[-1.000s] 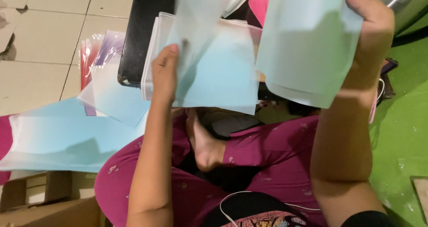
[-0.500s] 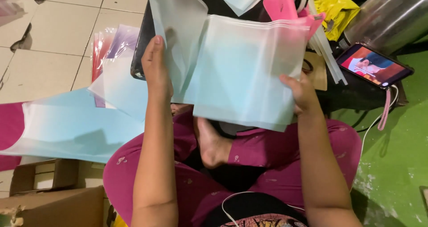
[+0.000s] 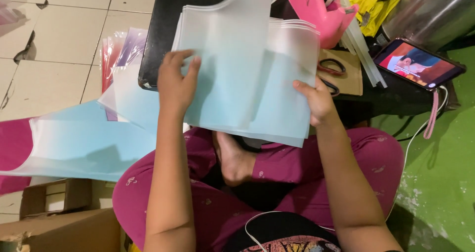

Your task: Cutting sheets of wrapping paper with scissors and folding them into decorative shapes for floral arrangements.

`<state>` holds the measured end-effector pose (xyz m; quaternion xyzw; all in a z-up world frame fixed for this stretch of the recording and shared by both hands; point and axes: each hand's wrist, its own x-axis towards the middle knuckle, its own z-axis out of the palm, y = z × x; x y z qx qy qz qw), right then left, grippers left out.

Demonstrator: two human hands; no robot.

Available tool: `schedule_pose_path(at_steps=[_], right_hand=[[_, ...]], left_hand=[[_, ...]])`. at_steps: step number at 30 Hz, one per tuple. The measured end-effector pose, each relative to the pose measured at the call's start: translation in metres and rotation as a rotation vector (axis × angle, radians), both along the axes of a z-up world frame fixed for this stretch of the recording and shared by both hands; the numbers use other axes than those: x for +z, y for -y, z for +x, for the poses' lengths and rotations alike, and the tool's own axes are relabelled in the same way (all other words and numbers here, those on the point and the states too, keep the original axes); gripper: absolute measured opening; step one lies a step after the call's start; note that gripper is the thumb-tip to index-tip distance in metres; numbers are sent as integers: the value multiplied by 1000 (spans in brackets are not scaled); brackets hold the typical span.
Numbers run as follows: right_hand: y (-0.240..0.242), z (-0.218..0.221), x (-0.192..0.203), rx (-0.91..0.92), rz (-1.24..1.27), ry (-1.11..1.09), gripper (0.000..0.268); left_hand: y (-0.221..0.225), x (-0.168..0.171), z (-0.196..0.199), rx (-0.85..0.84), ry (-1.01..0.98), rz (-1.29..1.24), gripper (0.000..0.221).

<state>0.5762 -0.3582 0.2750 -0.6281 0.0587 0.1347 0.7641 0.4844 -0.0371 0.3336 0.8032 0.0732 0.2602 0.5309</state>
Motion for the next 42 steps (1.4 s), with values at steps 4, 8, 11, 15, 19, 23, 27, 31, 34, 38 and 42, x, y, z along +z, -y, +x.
schedule_pose_path(at_steps=[4, 8, 11, 15, 19, 23, 27, 31, 34, 38, 42], right_hand=[[0, -1, -3, 20, -52, 24, 45], [2, -3, -11, 50, -49, 81, 41], [4, 1, -21, 46, -40, 96, 42], [-2, -4, -14, 50, -41, 98, 41], [-6, -12, -5, 53, -23, 130, 40], [-7, -15, 0, 66, -15, 164, 37], [-4, -13, -1, 65, -4, 179, 37], [0, -12, 4, 87, -2, 208, 35], [3, -10, -4, 111, 2, 181, 32], [5, -6, -17, 142, 68, 157, 31], [7, -11, -6, 126, 82, 145, 31]], left_hand=[[-2, -23, 7, 312, -316, 474, 47], [4, -20, 11, 339, -291, 410, 50], [4, -15, 8, 306, -236, 329, 45], [-4, -24, 10, 293, -286, 285, 49], [-6, -30, 12, 268, -352, 337, 41], [6, -3, 4, 198, -357, 237, 40], [11, 4, 0, 122, -357, 36, 35], [6, -10, 7, -9, -283, -305, 36], [1, -25, 12, -31, -304, -351, 42], [9, -30, 19, -44, -273, -336, 45], [28, -3, 9, -64, -221, -297, 38]])
